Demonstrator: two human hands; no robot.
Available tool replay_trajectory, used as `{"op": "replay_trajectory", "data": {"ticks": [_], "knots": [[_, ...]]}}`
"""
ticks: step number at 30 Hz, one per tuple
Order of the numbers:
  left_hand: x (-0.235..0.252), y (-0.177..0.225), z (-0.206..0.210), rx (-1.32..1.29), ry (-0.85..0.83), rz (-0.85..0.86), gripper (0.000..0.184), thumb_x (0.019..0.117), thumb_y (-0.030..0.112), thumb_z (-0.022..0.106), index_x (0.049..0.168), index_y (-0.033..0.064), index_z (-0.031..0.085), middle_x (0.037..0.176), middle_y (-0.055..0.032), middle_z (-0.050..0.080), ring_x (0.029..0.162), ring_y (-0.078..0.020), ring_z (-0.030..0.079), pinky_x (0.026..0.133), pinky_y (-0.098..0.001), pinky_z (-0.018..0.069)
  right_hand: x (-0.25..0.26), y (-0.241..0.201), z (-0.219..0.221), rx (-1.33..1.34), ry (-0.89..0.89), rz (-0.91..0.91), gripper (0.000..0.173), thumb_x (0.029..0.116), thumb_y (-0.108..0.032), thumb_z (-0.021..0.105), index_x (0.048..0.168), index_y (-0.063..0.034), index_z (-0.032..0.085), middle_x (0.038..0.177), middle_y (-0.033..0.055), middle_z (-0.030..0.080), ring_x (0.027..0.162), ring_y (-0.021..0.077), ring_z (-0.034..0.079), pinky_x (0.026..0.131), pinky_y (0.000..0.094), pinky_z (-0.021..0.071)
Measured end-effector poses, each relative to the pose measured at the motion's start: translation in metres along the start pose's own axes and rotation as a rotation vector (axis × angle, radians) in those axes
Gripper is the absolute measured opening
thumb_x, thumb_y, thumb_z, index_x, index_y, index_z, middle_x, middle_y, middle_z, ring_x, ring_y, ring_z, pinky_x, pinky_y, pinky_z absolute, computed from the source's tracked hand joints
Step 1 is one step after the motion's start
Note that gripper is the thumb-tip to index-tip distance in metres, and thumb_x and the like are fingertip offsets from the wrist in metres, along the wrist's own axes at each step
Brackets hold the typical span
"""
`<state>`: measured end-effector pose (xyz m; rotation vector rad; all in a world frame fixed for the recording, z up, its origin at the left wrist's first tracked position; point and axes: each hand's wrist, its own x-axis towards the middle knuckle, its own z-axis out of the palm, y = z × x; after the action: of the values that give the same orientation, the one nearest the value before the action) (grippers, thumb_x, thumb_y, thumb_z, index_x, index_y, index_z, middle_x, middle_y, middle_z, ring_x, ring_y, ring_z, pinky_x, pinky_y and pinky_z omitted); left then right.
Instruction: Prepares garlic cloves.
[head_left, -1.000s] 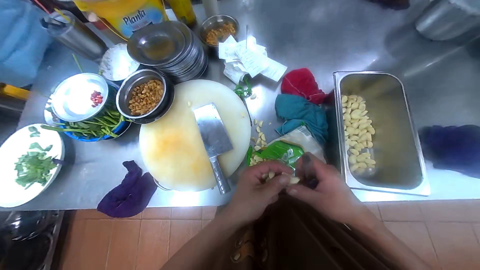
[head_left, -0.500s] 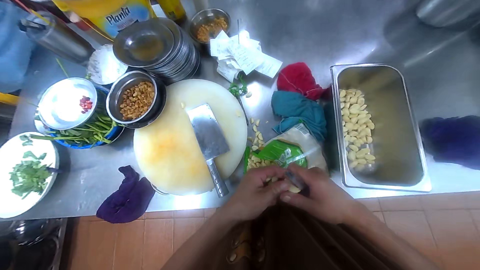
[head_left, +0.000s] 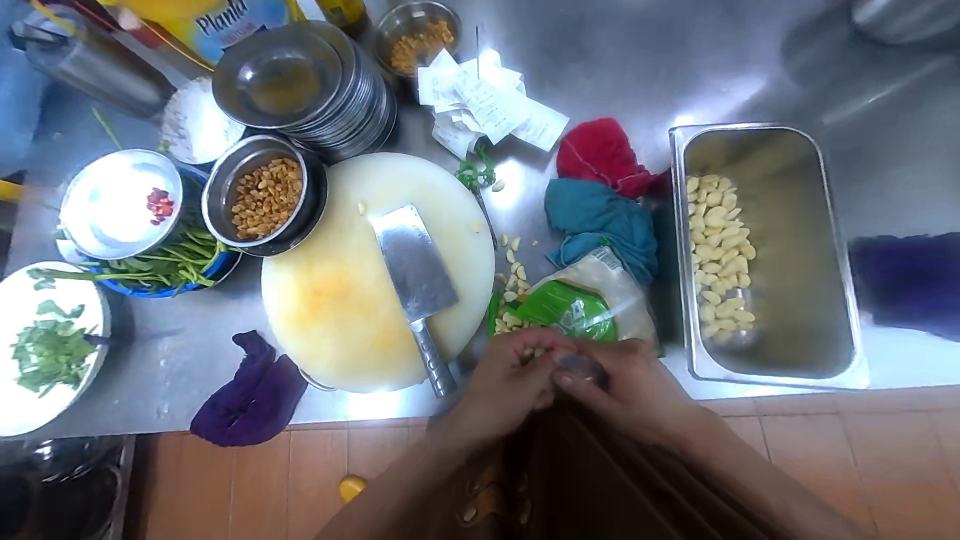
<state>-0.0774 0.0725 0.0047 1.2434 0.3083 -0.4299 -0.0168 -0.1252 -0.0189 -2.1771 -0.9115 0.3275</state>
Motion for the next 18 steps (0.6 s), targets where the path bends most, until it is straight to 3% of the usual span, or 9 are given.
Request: {"op": "replay_trajectory", "data": {"ticks": [4, 7, 9, 11, 13, 14, 15, 17, 18], "knots": [[0.004, -0.004, -0.011, -0.188, 0.484, 0.091, 0.02, 0.106, 0.017, 0.052, 0.117, 0.0098, 0.067, 0.072, 0.0039, 0.059, 0.055, -0.0027, 0.051, 0.052, -0.0194, 0.0462, 0.016, -0.01, -0.008, -0.041, 0.004, 0.127, 0.054, 0.0941, -0.067, 0.053, 0.082, -0.0153, 0.063, 0.054, -0.0076, 0.046, 0.045, 0.0063, 0.048, 0.041, 0.0283, 0.0424], [0.005, 0.008, -0.028, -0.351, 0.701, 0.132, 0.017, 0.1084, 0.018, 0.048, 0.111, 0.0128, 0.065, 0.074, 0.0045, 0.056, 0.055, -0.0018, 0.049, 0.05, -0.0157, 0.0437, 0.042, -0.025, -0.027, -0.114, -0.03, 0.242, 0.066, 0.0857, -0.073, 0.062, 0.104, -0.0098, 0.067, 0.063, 0.0001, 0.057, 0.053, 0.0192, 0.059, 0.046, 0.0423, 0.0497], [0.004, 0.014, -0.037, -0.387, 0.724, 0.14, 0.017, 0.1086, 0.017, 0.049, 0.109, 0.0121, 0.065, 0.078, 0.0024, 0.058, 0.055, -0.0023, 0.05, 0.049, -0.0144, 0.043, 0.062, -0.029, -0.033, -0.172, -0.039, 0.236, 0.07, 0.0904, -0.075, 0.051, 0.113, -0.0106, 0.065, 0.069, 0.0019, 0.06, 0.057, 0.0225, 0.061, 0.047, 0.045, 0.0495], [0.003, 0.018, -0.04, -0.403, 0.681, 0.14, 0.017, 0.1085, 0.017, 0.049, 0.11, 0.0107, 0.065, 0.079, 0.0012, 0.058, 0.055, -0.0023, 0.05, 0.049, -0.014, 0.0423, 0.079, -0.031, -0.031, -0.234, -0.053, 0.204, 0.067, 0.1011, -0.069, 0.036, 0.117, -0.0108, 0.065, 0.073, 0.0047, 0.061, 0.06, 0.0263, 0.063, 0.049, 0.0471, 0.0489], [0.002, 0.023, -0.039, -0.43, 0.622, 0.142, 0.017, 0.1082, 0.018, 0.049, 0.11, 0.0103, 0.064, 0.079, 0.0007, 0.058, 0.056, -0.0021, 0.05, 0.049, -0.0133, 0.0428, 0.09, -0.027, -0.017, -0.31, -0.017, 0.174, 0.055, 0.1083, -0.054, 0.032, 0.1, -0.012, 0.066, 0.065, 0.0052, 0.057, 0.056, 0.0276, 0.061, 0.044, 0.0456, 0.0452], [0.001, 0.025, -0.036, -0.447, 0.612, 0.146, 0.017, 0.108, 0.018, 0.05, 0.109, 0.01, 0.065, 0.079, 0.0006, 0.058, 0.056, -0.0019, 0.051, 0.049, -0.0129, 0.043, 0.093, -0.025, -0.008, -0.34, -0.016, 0.188, 0.051, 0.1093, -0.05, 0.036, 0.093, -0.0108, 0.064, 0.063, 0.007, 0.056, 0.056, 0.0294, 0.061, 0.044, 0.0461, 0.0449], [0.001, 0.027, -0.032, -0.463, 0.601, 0.15, 0.017, 0.1079, 0.018, 0.05, 0.108, 0.0101, 0.065, 0.079, 0.0005, 0.058, 0.056, -0.0018, 0.051, 0.049, -0.0128, 0.043, 0.094, -0.024, -0.003, -0.346, -0.038, 0.23, 0.045, 0.1079, -0.047, 0.045, 0.094, -0.0094, 0.064, 0.065, 0.0089, 0.058, 0.059, 0.0311, 0.063, 0.047, 0.0476, 0.047], [0.0, 0.028, -0.024, -0.476, 0.564, 0.167, 0.017, 0.1079, 0.018, 0.05, 0.108, 0.0105, 0.066, 0.078, 0.0001, 0.057, 0.056, -0.0023, 0.051, 0.048, -0.0133, 0.0429, 0.09, -0.025, 0.001, -0.264, -0.053, 0.336, 0.036, 0.0971, -0.04, 0.07, 0.112, -0.0072, 0.065, 0.077, 0.0126, 0.065, 0.069, 0.0342, 0.067, 0.056, 0.0525, 0.0524], [-0.001, 0.026, -0.02, -0.469, 0.531, 0.171, 0.017, 0.1077, 0.018, 0.05, 0.107, 0.0111, 0.066, 0.076, 0.0002, 0.057, 0.055, -0.0025, 0.051, 0.048, -0.0138, 0.0426, 0.084, -0.026, -0.001, -0.189, -0.036, 0.384, 0.043, 0.0915, -0.036, 0.078, 0.12, -0.0073, 0.063, 0.081, 0.0135, 0.067, 0.071, 0.0345, 0.068, 0.06, 0.0542, 0.0538]]}}
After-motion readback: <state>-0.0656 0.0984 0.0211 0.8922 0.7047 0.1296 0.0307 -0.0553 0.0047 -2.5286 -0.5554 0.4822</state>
